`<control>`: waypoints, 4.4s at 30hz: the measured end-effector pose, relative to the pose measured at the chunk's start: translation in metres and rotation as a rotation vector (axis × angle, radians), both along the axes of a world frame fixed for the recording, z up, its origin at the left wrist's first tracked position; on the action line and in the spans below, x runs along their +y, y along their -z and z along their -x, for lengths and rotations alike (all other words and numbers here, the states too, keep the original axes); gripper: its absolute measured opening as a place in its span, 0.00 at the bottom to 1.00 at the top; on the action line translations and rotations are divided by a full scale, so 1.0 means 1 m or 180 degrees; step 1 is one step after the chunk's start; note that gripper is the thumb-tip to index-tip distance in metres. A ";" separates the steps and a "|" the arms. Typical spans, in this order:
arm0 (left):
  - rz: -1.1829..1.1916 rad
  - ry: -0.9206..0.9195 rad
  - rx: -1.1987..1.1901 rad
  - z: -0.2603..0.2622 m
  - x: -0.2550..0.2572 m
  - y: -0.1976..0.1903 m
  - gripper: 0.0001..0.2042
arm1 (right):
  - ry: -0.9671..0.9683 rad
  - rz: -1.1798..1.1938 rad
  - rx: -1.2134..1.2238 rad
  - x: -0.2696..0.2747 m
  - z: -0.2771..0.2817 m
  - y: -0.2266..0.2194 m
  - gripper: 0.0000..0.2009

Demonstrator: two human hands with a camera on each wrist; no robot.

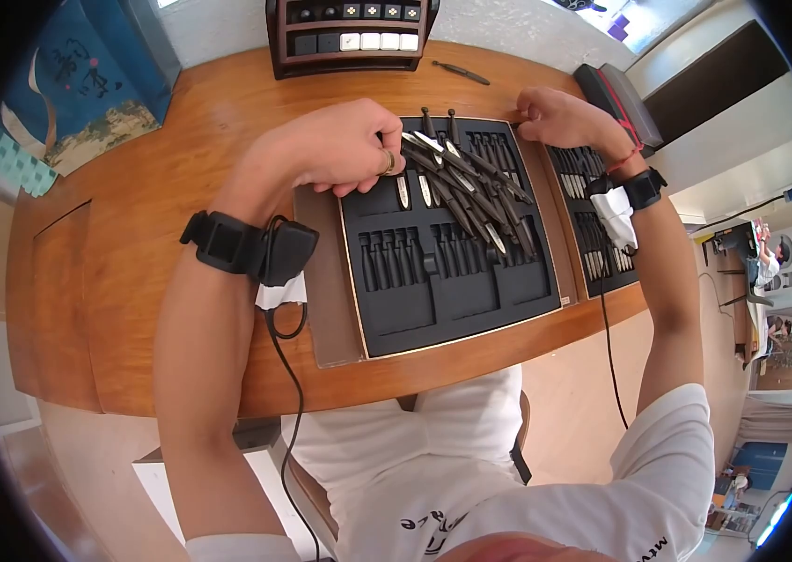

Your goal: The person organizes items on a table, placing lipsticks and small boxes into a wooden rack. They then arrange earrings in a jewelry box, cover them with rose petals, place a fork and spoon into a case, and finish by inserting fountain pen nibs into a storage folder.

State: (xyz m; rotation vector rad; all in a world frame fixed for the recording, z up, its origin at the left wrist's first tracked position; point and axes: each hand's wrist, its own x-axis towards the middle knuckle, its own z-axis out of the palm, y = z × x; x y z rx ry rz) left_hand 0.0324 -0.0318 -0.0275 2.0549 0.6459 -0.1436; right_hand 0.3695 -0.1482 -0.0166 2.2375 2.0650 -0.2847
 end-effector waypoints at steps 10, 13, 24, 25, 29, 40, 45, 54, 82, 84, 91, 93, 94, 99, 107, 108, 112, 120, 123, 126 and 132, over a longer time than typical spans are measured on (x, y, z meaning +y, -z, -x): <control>-0.0038 0.0044 -0.0128 0.001 0.001 0.005 0.11 | -0.0097 -0.1247 0.0041 0.025 -0.005 0.030 0.13; -0.0004 0.0028 -0.0068 0.000 0.002 0.006 0.11 | -0.0356 -0.1535 0.0015 0.052 -0.016 0.043 0.15; 0.0004 0.0036 -0.0060 0.002 0.001 0.001 0.09 | 0.0008 -0.1029 -0.0001 0.101 -0.005 0.040 0.20; 0.0000 0.0062 -0.0065 0.002 0.002 0.001 0.08 | 0.0184 -0.0855 -0.0031 0.098 -0.003 0.036 0.21; 0.0032 0.0032 -0.0039 0.000 0.003 0.003 0.07 | 0.0020 -0.1116 -0.0185 0.077 0.010 0.030 0.20; -0.0156 -0.0002 0.0060 -0.001 -0.004 -0.002 0.11 | 0.0224 -0.1450 0.1952 -0.045 0.155 -0.017 0.17; -0.0152 -0.0001 0.0046 -0.001 -0.006 -0.003 0.10 | 0.0229 -0.1077 0.2490 -0.071 0.177 -0.033 0.16; -0.0083 -0.0123 0.0148 0.000 -0.008 -0.011 0.08 | 0.0349 -0.1209 0.2936 -0.064 0.170 0.001 0.10; -0.0805 -0.1108 -0.0222 0.009 -0.053 0.009 0.15 | 0.0155 -0.2040 0.3150 -0.059 0.164 0.023 0.11; -0.1414 -0.0880 -0.0295 0.011 -0.052 0.017 0.12 | 0.0180 -0.1978 0.3131 -0.059 0.165 0.023 0.12; -0.2435 -0.0928 -0.0632 0.017 -0.067 0.020 0.12 | 0.0209 -0.2011 0.3106 -0.059 0.166 0.022 0.12; -0.2710 -0.0678 -0.0311 0.018 -0.066 0.023 0.15 | 0.0197 -0.2023 0.3141 -0.058 0.166 0.025 0.11; -0.2717 -0.0685 -0.0320 0.018 -0.068 0.022 0.15 | 0.0163 -0.2125 0.3179 -0.057 0.166 0.028 0.11; -0.2778 -0.0470 0.0026 0.018 -0.077 0.010 0.18 | 0.0117 -0.2214 0.3001 -0.060 0.167 0.022 0.11; -0.3001 -0.0314 0.0338 0.016 -0.082 0.007 0.15 | 0.0385 -0.1774 0.3539 -0.054 0.166 0.027 0.17; -0.2990 -0.0279 0.0391 0.017 -0.083 0.006 0.15 | 0.0376 -0.1776 0.3541 -0.056 0.166 0.023 0.17; -0.2988 -0.0322 0.0190 0.022 -0.075 0.015 0.15 | 0.0701 -0.1379 0.3950 -0.063 0.171 0.012 0.20; -0.2679 -0.0509 -0.0563 0.021 -0.077 0.020 0.16 | 0.0658 -0.1430 0.4049 -0.063 0.167 0.011 0.20; -0.2755 -0.0495 -0.0443 0.020 -0.078 0.024 0.15 | 0.0487 -0.1605 0.3884 -0.062 0.165 0.016 0.21; -0.2715 -0.0530 -0.0373 0.020 -0.079 0.023 0.15 | 0.0415 -0.1628 0.3705 -0.061 0.165 0.018 0.21; -0.2619 -0.0443 -0.0250 0.022 -0.081 0.017 0.16 | 0.0336 -0.1688 0.3631 -0.061 0.165 0.019 0.22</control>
